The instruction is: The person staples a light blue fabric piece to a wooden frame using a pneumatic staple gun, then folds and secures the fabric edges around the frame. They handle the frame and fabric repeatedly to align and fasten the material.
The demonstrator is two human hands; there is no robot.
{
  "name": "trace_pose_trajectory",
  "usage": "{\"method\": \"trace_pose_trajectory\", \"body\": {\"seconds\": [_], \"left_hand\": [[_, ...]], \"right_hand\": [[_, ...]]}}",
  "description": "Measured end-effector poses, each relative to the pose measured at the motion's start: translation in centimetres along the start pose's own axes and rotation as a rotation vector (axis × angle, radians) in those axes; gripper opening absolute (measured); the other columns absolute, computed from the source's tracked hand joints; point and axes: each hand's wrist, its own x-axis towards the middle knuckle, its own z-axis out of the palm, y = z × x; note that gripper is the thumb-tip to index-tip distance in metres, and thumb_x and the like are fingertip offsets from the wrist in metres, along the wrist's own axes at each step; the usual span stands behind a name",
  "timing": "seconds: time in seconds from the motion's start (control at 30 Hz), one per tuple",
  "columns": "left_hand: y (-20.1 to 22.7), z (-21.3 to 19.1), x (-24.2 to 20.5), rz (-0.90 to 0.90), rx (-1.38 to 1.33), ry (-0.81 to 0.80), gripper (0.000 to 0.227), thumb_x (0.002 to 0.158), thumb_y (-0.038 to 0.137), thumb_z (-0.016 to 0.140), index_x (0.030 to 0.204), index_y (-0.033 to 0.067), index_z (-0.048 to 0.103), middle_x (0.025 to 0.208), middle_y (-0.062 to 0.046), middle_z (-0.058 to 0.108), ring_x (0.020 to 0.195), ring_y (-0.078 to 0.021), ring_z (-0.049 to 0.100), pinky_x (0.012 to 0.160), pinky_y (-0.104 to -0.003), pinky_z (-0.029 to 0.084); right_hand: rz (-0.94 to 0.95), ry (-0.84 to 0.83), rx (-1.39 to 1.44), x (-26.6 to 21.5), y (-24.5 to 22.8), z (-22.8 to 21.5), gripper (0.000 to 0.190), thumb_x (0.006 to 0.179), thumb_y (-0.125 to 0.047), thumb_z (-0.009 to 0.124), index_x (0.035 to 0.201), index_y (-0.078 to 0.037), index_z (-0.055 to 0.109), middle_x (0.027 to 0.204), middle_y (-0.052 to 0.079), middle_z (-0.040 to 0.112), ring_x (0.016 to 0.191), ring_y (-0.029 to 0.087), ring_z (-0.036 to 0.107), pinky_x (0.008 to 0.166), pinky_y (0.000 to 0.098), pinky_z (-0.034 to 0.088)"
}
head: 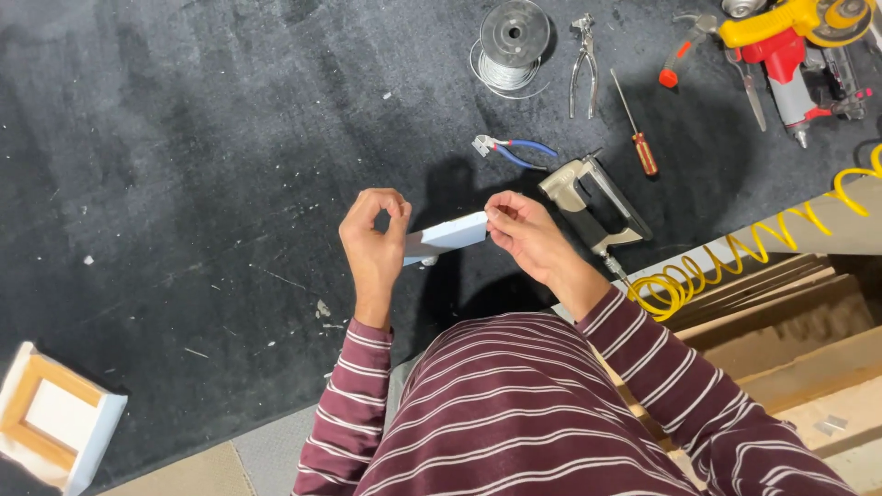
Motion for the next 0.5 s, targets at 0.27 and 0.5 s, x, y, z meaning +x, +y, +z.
{"method": "trace_pose_trajectory", "body": {"seconds": [0.27, 0.5], "left_hand": [[0.7, 1.2, 0.0, -0.009, 0.174, -0.173, 0.033, 0.085, -0.001, 0.077, 0.066, 0.0128, 0.053, 0.073, -0.003, 0.070, 0.082, -0.0299, 0.072, 0.111, -0.049, 0.037], [-0.5, 1.1, 0.3, -0.058, 0.182, -0.200, 0.026, 0.086, 0.000, 0.077, 0.073, 0.0148, 0.060, 0.080, -0.001, 0.071, 0.090, -0.0280, 0.073, 0.116, -0.051, 0.033]], "right_hand": [[0.107, -0.074, 0.130, -0.3, 0.8, 0.9, 0.009, 0.102, -0.019, 0.064, 0.109, -0.016, 0.059, 0.091, -0.010, 0.042, 0.075, 0.000, 0.048, 0.059, 0.0101, 0.042], [-0.135, 0.228, -0.476, 2.1, 3.3, -2.7, 0.031, 0.103, -0.039, 0.065, 0.120, -0.013, 0.064, 0.112, 0.006, 0.056, 0.097, 0.017, 0.060, 0.077, 0.0288, 0.053]]}}
